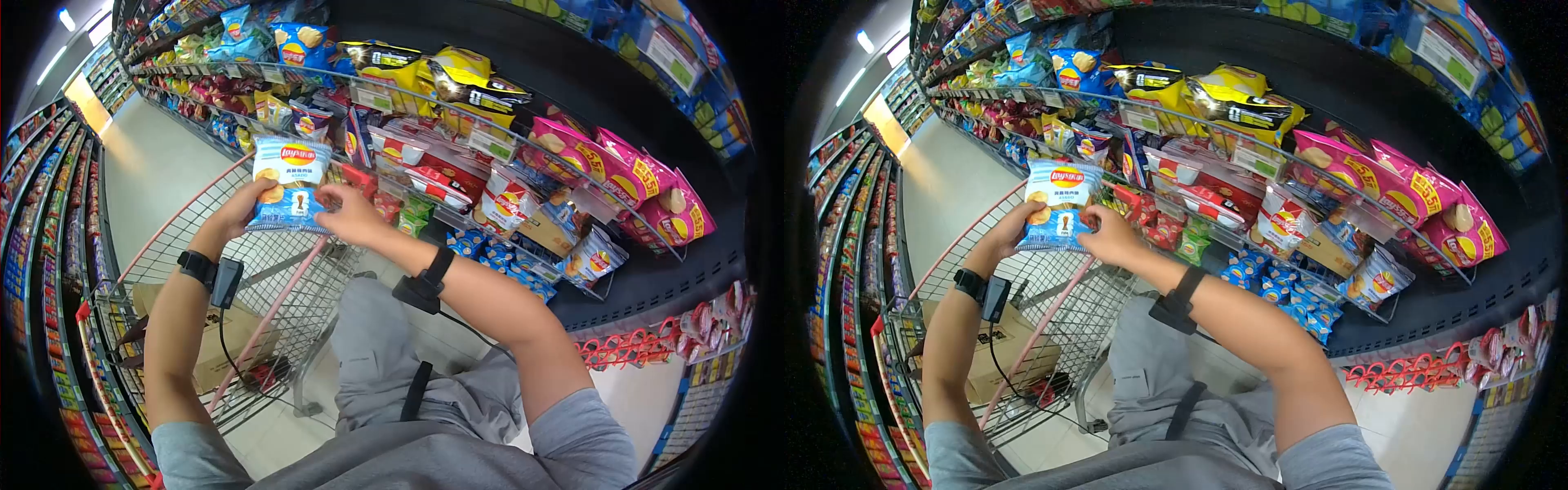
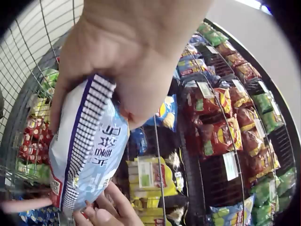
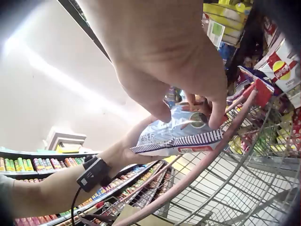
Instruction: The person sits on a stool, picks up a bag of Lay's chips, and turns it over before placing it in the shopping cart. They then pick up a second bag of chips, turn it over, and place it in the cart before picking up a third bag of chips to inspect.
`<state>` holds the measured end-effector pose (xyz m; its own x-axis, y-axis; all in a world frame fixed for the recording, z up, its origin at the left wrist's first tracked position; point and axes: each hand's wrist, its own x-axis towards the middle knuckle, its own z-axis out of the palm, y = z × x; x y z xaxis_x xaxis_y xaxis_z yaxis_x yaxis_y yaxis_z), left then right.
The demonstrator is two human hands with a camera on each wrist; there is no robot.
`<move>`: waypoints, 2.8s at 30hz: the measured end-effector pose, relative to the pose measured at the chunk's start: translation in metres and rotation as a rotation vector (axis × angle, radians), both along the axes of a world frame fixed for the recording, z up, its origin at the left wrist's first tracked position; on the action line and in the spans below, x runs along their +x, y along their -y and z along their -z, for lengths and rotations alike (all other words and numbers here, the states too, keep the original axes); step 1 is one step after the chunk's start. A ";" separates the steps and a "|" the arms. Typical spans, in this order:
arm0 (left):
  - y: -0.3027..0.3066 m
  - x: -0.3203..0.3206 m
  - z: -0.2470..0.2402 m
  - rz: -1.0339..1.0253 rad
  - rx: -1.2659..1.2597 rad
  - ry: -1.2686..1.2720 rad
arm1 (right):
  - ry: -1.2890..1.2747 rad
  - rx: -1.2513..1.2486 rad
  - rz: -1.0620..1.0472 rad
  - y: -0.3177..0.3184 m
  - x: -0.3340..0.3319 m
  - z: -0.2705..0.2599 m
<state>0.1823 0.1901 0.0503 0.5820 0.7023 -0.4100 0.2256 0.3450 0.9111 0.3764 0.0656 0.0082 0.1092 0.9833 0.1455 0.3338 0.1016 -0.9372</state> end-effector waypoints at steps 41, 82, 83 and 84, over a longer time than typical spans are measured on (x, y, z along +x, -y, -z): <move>0.121 0.334 0.136 0.447 0.754 0.096 | -0.478 -0.068 0.953 0.175 0.262 0.116; 0.223 0.113 0.018 0.113 0.804 0.265 | -0.347 -0.002 0.137 0.284 0.127 0.030; 0.214 0.096 0.012 0.069 1.008 0.099 | -0.332 0.001 0.144 0.283 0.128 0.034; 0.205 0.078 0.013 0.010 1.135 -0.125 | -0.352 -0.037 0.191 0.281 0.130 0.038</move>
<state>0.2606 -0.0149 0.0373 0.5891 0.7002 0.4033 0.3349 -0.6658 0.6668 0.5067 -0.2155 -0.0295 0.3279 0.9442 0.0313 0.0012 0.0328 -0.9995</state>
